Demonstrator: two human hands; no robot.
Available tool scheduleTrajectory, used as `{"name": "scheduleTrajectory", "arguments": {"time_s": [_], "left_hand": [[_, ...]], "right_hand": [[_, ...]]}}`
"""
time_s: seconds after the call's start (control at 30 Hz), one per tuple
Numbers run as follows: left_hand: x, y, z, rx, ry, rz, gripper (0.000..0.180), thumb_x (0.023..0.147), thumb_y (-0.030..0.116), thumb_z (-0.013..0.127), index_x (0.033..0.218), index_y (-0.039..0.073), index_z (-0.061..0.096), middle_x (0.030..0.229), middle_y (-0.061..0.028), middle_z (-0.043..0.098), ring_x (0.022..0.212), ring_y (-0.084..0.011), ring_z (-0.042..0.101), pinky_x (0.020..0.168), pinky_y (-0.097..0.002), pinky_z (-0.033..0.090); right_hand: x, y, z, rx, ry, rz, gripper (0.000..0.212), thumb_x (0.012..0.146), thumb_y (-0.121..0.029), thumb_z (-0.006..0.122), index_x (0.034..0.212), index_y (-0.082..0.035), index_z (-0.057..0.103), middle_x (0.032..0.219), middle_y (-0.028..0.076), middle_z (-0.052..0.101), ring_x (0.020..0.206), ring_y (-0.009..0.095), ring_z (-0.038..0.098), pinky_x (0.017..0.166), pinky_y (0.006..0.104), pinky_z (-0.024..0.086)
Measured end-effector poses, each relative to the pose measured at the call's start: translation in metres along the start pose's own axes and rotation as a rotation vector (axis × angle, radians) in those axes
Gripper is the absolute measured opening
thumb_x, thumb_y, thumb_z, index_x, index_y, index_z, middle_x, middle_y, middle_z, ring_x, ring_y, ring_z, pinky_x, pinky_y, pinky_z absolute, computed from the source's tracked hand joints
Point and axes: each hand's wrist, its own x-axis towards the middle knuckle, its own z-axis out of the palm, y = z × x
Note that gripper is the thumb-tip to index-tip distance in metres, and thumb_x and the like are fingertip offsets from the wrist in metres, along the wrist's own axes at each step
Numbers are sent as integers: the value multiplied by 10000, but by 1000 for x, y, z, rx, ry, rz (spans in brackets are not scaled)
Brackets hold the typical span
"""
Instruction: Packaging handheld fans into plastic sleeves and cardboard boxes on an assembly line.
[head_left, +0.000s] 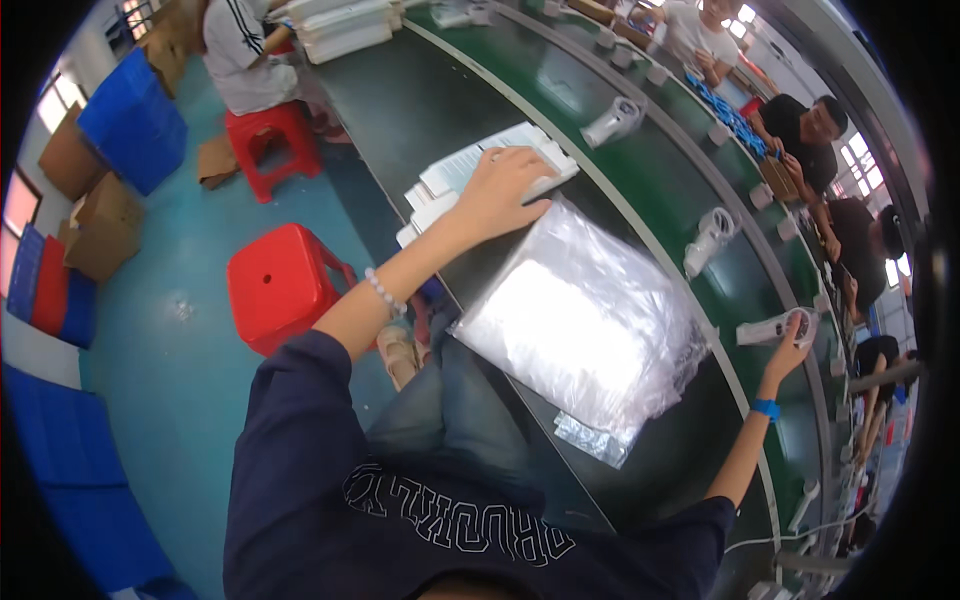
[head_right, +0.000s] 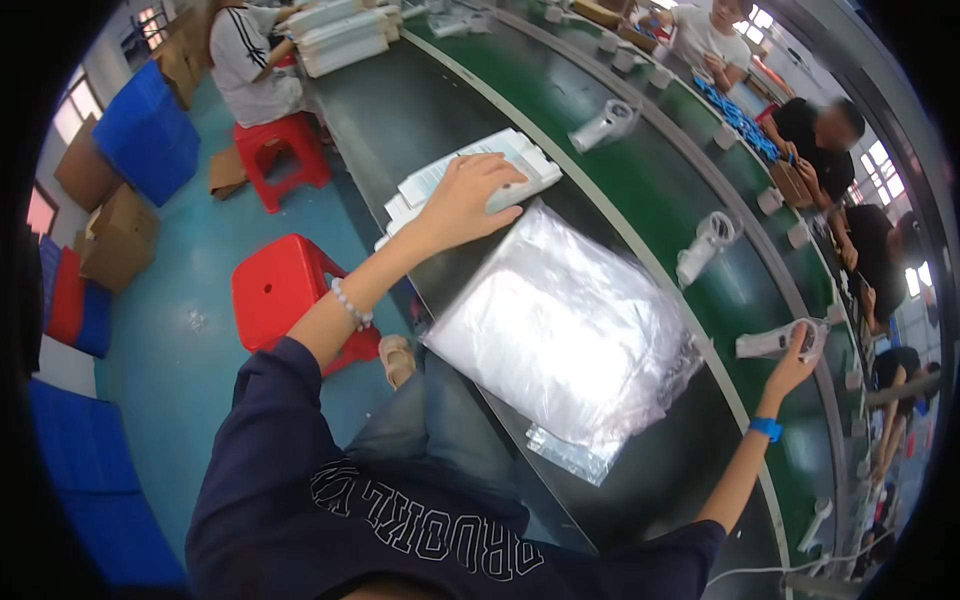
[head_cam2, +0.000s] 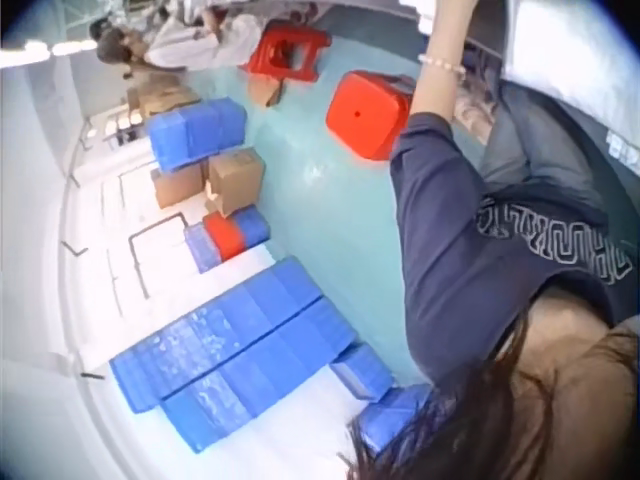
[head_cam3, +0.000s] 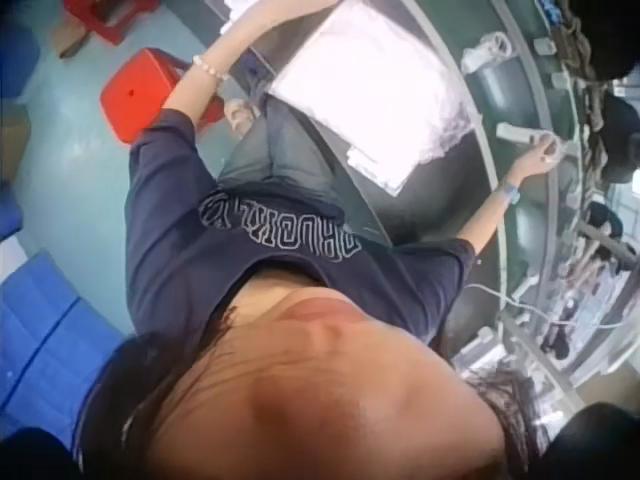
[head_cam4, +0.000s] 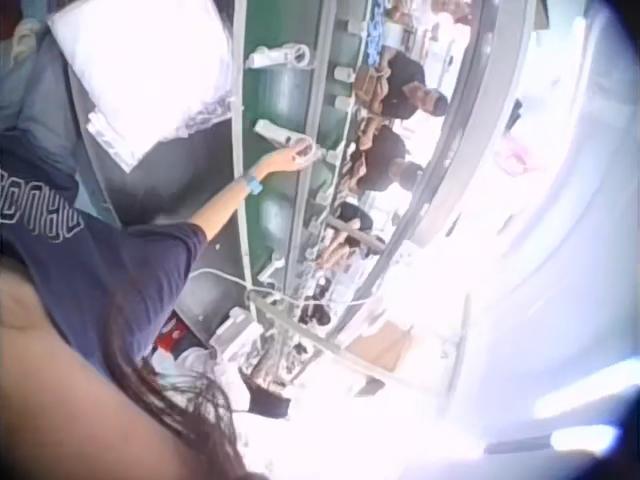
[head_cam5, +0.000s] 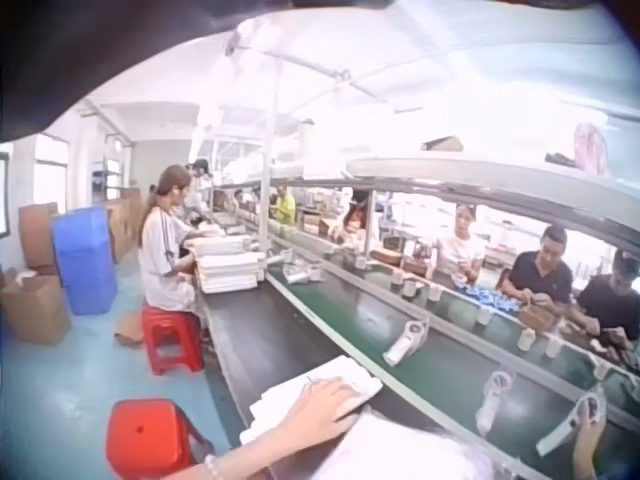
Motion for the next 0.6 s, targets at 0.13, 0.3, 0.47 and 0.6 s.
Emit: {"name": "scheduleTrajectory", "arguments": {"time_s": [0.13,0.3,0.47,0.6], "left_hand": [[-5,-47,-11,259,-127,-197,821,696,530,730,1339,86,476,1352,-199,467,1315,-363,395,1061,-473,302],[5,-54,-2,274,-435,-467,1209,557,686,746,1493,93,263,1471,-272,330,1379,-416,304,1066,-551,288],[10,-57,0,243,-512,-483,1218,554,674,758,1492,78,258,1436,-285,365,1335,-404,375,1065,-528,318],[-5,-83,-6,195,-401,-456,1249,538,675,776,1470,19,267,1354,-280,440,1260,-411,448,1021,-538,355]], "right_hand": [[68,98,-5,-320,-148,109,613,902,-458,599,1260,39,559,1151,156,648,1087,252,592,968,334,418],[112,157,-57,-755,-355,225,711,870,-591,529,1274,-7,566,1199,218,615,1117,347,590,971,391,420],[-32,-103,68,-519,-278,-530,344,909,-97,588,1240,-15,545,1190,168,591,1068,358,582,999,393,414],[-149,-274,65,-149,-877,-1169,400,571,-62,654,970,-55,646,973,132,632,921,362,611,942,503,454]]}}
